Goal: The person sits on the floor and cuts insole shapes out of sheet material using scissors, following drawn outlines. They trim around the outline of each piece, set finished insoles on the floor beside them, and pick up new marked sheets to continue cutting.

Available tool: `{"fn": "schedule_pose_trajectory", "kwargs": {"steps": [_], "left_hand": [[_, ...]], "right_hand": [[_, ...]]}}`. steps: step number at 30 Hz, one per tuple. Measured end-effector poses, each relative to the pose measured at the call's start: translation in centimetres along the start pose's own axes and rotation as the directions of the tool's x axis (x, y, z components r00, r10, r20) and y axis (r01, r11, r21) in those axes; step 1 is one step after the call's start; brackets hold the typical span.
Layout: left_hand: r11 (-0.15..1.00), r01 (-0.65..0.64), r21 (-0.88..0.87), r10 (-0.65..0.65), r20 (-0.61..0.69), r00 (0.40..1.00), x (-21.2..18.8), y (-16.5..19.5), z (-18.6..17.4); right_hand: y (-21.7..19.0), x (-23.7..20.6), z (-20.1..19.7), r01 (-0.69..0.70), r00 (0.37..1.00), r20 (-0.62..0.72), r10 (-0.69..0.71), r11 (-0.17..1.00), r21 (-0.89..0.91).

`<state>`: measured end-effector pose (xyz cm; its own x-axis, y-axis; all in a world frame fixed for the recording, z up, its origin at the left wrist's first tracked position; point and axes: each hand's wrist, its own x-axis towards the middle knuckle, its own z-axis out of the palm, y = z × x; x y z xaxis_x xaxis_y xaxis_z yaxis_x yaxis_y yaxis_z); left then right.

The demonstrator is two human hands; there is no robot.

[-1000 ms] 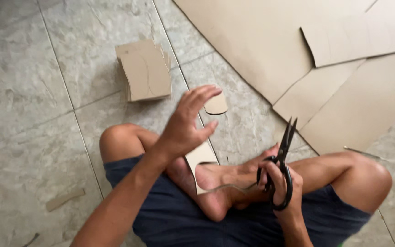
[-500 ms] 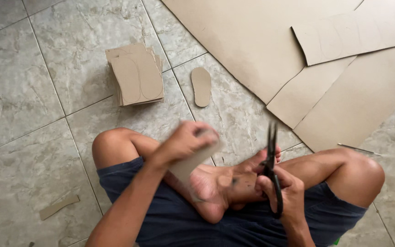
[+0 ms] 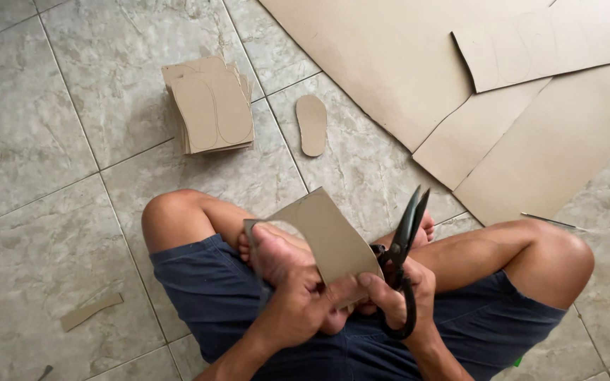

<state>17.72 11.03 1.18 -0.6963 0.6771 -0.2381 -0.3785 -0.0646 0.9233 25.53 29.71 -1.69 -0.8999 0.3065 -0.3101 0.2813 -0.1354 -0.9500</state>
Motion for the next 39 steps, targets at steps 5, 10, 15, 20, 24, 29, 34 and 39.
{"fn": "schedule_pose_trajectory", "kwargs": {"steps": [5, 10, 15, 20, 24, 29, 34, 39], "left_hand": [[0.958, -0.13, 0.255, 0.212, -0.326, 0.921, 1.9, 3.7, -2.6], [0.867, -0.212, -0.451, 0.085, -0.287, 0.954, 1.9, 6.3, -2.7], [0.947, -0.205, -0.247, 0.122, -0.315, 0.941, 1.7, 6.9, -1.1], [0.979, -0.124, 0.163, 0.175, -0.349, 0.921, 0.9, 7.3, -0.1], [0.987, -0.145, 0.073, 0.161, -0.333, 0.929, 0.3, 7.5, 0.5], [0.97, -0.155, 0.186, 0.21, -0.325, 0.922, 0.4, 7.4, 0.3], [0.989, -0.072, 0.129, 0.115, -0.364, 0.924, 0.6, 6.8, 0.3], [0.996, -0.069, -0.056, 0.048, -0.32, 0.946, 1.1, 6.3, 0.3]], "right_hand": [[0.9, -0.8, -1.1, 0.104, 0.967, 0.214, -0.14, 0.98, 0.171], [2.1, -1.0, -1.8, -0.049, 0.951, 0.309, -0.013, 0.98, 0.192], [1.4, -1.5, 0.2, 0.131, 0.943, 0.316, -0.109, 0.99, -0.048], [-1.6, -1.5, 1.2, 0.147, 0.916, 0.365, -0.166, 0.986, 0.08], [-2.6, -1.3, 1.5, -0.007, 0.939, 0.341, -0.043, 0.989, 0.144], [-1.6, -1.5, 1.3, 0.105, 0.93, 0.317, -0.184, 0.963, 0.25], [-1.3, -1.8, 1.2, 0.123, 0.975, 0.195, -0.11, 0.991, -0.06], [-2.1, -1.4, 1.2, 0.064, 0.981, 0.184, -0.068, 0.998, 0.028]]}}
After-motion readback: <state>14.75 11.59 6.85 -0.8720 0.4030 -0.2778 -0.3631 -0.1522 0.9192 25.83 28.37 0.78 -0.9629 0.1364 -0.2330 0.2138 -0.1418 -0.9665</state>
